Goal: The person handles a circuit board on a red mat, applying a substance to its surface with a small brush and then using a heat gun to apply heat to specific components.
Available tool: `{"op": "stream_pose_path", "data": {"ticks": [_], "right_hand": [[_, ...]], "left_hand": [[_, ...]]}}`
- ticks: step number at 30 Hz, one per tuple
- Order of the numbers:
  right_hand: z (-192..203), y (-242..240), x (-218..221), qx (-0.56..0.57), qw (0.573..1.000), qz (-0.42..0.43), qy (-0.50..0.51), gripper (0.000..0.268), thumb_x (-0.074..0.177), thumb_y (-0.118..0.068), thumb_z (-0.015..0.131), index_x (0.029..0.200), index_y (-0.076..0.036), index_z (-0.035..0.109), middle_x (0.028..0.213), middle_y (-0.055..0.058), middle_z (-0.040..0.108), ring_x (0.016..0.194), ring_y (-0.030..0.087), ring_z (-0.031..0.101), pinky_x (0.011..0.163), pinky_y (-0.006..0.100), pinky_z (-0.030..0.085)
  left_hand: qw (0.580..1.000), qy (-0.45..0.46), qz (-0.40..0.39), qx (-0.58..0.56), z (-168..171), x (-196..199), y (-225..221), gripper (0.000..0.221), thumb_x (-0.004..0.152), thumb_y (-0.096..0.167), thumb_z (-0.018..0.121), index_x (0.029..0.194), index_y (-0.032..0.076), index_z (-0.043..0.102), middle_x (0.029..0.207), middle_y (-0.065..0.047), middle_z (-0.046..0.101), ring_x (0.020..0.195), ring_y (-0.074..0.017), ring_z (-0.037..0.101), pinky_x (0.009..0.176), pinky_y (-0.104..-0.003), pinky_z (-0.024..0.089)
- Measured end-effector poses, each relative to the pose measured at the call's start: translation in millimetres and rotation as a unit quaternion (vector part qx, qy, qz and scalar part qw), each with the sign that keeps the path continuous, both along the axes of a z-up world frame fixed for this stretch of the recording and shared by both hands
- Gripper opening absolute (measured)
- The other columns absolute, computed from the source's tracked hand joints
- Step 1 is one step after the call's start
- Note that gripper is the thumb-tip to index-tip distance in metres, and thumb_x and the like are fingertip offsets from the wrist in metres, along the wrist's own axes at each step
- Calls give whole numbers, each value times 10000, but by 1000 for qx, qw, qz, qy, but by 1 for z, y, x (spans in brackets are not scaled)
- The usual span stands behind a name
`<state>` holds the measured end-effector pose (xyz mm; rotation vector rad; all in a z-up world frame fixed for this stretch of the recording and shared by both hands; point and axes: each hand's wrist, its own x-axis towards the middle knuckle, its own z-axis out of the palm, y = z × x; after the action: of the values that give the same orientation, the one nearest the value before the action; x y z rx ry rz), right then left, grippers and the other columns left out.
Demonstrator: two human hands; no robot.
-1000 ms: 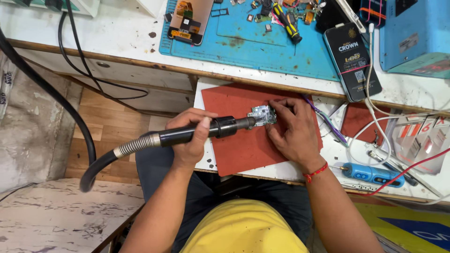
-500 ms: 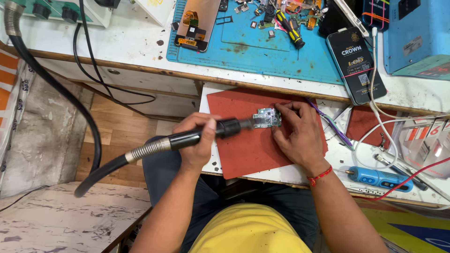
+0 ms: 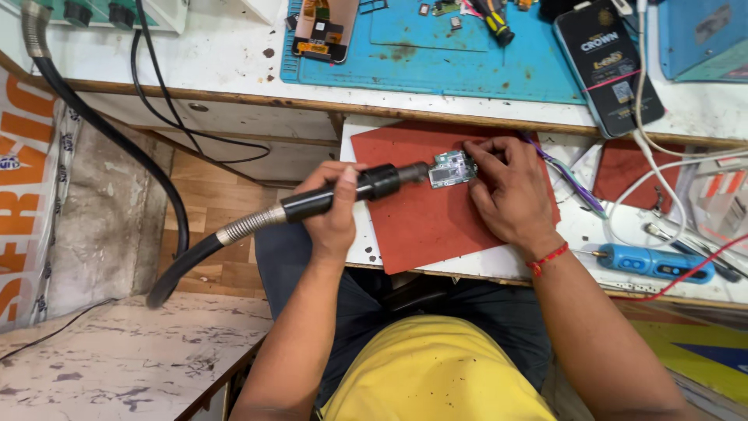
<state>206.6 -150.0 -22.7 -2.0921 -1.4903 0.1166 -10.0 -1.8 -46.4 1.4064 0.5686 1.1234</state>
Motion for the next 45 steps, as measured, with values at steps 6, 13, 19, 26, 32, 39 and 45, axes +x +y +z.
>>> {"op": "stream_pose_path", "data": {"ticks": [6, 13, 19, 26, 32, 39, 45], "right_hand": [[1, 0, 0, 11, 1000, 7, -9, 498, 828, -71, 681, 1325, -104, 704, 1202, 94, 619, 1093, 322, 556, 982, 442, 462], [1, 0, 0, 10, 1000, 5, 6, 509, 828, -65, 666, 1335, -110, 702, 1192, 93, 620, 1092, 325, 555, 981, 440, 468], [-1, -4, -2, -3, 1000, -6, 21, 490, 847, -61, 645, 1332, -102, 703, 1197, 112, 611, 1081, 335, 548, 978, 441, 465], [0, -1, -2, 12, 1000, 3, 13, 508, 838, -49, 638, 1339, -104, 699, 1200, 98, 616, 1091, 330, 555, 982, 440, 466], [1, -1, 0, 6, 1000, 0, 7, 501, 836, -56, 656, 1333, -105, 701, 1196, 93, 617, 1079, 318, 554, 973, 441, 468], [1, 0, 0, 8, 1000, -2, 4, 492, 842, -52, 652, 1326, -115, 712, 1202, 85, 619, 1101, 323, 549, 995, 436, 471], [3, 1, 0, -1, 1000, -2, 8, 489, 837, -70, 656, 1321, -109, 705, 1189, 88, 616, 1080, 321, 547, 965, 439, 462]], "left_hand": [[999, 4, 28, 16, -3, 2, 0, 268, 1016, 208, 639, 874, -19, 653, 939, -125, 742, 832, -147, 665, 809, -301, 536], [998, -18, 61, -21, -5, 3, 0, 269, 1015, 201, 642, 851, -12, 642, 947, -122, 738, 863, -151, 667, 845, -305, 533], [1000, 22, 10, 5, -2, -3, -2, 255, 1001, 200, 619, 889, -18, 692, 901, -105, 739, 808, -144, 652, 795, -292, 517], [1000, 8, 18, 23, -6, -2, -1, 276, 1012, 180, 630, 840, -36, 633, 912, -151, 739, 847, -181, 684, 840, -327, 541], [999, -33, 5, 3, -8, -1, 2, 257, 1017, 168, 622, 860, -35, 632, 909, -149, 722, 885, -190, 695, 868, -332, 548], [999, 15, 44, 21, -3, -2, -5, 246, 1015, 165, 632, 859, -27, 636, 920, -134, 726, 854, -167, 674, 820, -321, 530], [1000, -3, 10, 6, -3, 2, -1, 265, 1007, 199, 627, 848, -13, 633, 940, -118, 748, 866, -161, 691, 846, -320, 558]]}}
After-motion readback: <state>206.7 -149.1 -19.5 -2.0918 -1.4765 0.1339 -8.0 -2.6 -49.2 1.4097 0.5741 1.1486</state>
